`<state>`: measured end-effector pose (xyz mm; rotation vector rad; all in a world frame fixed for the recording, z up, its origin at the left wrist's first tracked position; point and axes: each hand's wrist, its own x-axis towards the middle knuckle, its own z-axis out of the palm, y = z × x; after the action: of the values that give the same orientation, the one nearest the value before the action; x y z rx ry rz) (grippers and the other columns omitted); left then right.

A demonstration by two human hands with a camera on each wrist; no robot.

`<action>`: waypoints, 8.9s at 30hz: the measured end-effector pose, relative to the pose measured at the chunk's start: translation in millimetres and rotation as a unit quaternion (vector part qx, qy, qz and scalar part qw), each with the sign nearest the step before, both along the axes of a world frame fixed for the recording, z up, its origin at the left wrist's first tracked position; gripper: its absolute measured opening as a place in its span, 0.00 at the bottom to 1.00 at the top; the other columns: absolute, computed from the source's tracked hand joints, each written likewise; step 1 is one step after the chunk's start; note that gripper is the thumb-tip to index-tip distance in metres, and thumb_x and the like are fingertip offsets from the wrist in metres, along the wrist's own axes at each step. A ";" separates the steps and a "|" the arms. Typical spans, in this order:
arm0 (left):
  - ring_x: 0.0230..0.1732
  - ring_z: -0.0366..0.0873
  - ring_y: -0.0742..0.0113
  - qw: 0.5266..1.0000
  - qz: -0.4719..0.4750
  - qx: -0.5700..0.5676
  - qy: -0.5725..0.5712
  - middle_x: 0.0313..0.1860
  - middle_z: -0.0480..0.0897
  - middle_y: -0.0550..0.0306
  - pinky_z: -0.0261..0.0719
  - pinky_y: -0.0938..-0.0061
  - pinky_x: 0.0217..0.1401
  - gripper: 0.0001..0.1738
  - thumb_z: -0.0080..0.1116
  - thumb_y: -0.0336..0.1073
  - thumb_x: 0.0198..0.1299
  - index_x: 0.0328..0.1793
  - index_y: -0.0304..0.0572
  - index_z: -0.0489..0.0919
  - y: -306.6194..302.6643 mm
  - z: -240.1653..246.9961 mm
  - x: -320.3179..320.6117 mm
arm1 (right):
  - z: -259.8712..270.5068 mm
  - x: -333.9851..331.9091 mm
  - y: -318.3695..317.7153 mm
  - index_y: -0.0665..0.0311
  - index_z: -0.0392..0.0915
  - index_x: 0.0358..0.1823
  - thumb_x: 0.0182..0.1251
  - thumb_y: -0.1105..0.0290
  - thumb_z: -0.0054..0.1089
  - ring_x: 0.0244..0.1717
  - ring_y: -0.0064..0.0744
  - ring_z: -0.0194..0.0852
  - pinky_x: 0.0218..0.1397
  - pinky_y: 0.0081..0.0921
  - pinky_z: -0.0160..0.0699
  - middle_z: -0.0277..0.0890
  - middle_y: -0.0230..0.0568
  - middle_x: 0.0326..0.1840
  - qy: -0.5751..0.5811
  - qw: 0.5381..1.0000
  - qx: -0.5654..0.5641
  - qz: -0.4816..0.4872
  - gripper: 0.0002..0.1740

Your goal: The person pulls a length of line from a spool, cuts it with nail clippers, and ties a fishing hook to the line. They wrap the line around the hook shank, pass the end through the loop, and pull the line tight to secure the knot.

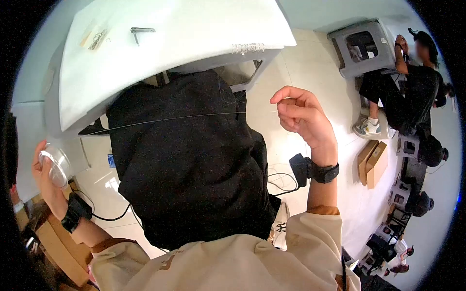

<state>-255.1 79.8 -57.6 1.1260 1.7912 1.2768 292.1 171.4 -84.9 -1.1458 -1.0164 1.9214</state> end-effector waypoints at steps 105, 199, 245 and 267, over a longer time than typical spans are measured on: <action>0.18 0.77 0.66 0.925 -0.173 0.336 0.039 0.25 0.79 0.43 0.71 0.83 0.14 0.19 0.74 0.40 0.44 0.39 0.41 0.79 -0.9 -50.4 160.6 | 16.4 -137.8 -74.1 0.77 0.78 0.36 0.39 0.78 0.73 0.25 0.21 0.75 0.30 0.15 0.75 0.79 0.44 0.29 -0.009 0.990 -0.030 0.139 0.20; 0.23 0.77 0.64 0.882 -0.234 0.084 0.402 0.27 0.81 0.54 0.70 0.74 0.28 0.17 0.72 0.42 0.37 0.31 0.45 0.78 -85.8 9.0 58.9 | -19.0 -295.6 -107.9 0.77 0.75 0.32 0.57 0.75 0.61 0.25 0.13 0.64 0.26 0.14 0.64 0.72 0.32 0.23 0.208 0.931 -0.193 0.232 0.09; 0.41 0.75 0.60 0.875 0.128 0.147 0.442 0.36 0.79 0.50 0.70 0.68 0.48 0.19 0.63 0.41 0.52 0.45 0.35 0.77 128.0 -45.0 -65.5 | 80.4 -275.6 180.0 0.71 0.77 0.30 0.49 0.63 0.61 0.29 0.46 0.77 0.35 0.34 0.75 0.77 0.51 0.27 -0.568 0.590 0.551 0.159 0.15; 0.29 0.72 0.82 0.950 0.053 -0.104 -0.291 0.33 0.81 0.61 0.68 0.87 0.31 0.12 0.60 0.30 0.58 0.47 0.32 0.79 -63.3 -25.3 199.7 | 5.2 -259.4 2.6 0.70 0.71 0.22 0.47 0.79 0.61 0.22 0.38 0.70 0.23 0.30 0.64 0.67 0.43 0.22 -0.173 0.800 0.487 0.304 0.07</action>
<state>-55.4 16.5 -82.9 0.4689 1.4988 1.2764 32.7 174.0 -79.7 -0.5532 -2.4221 1.1963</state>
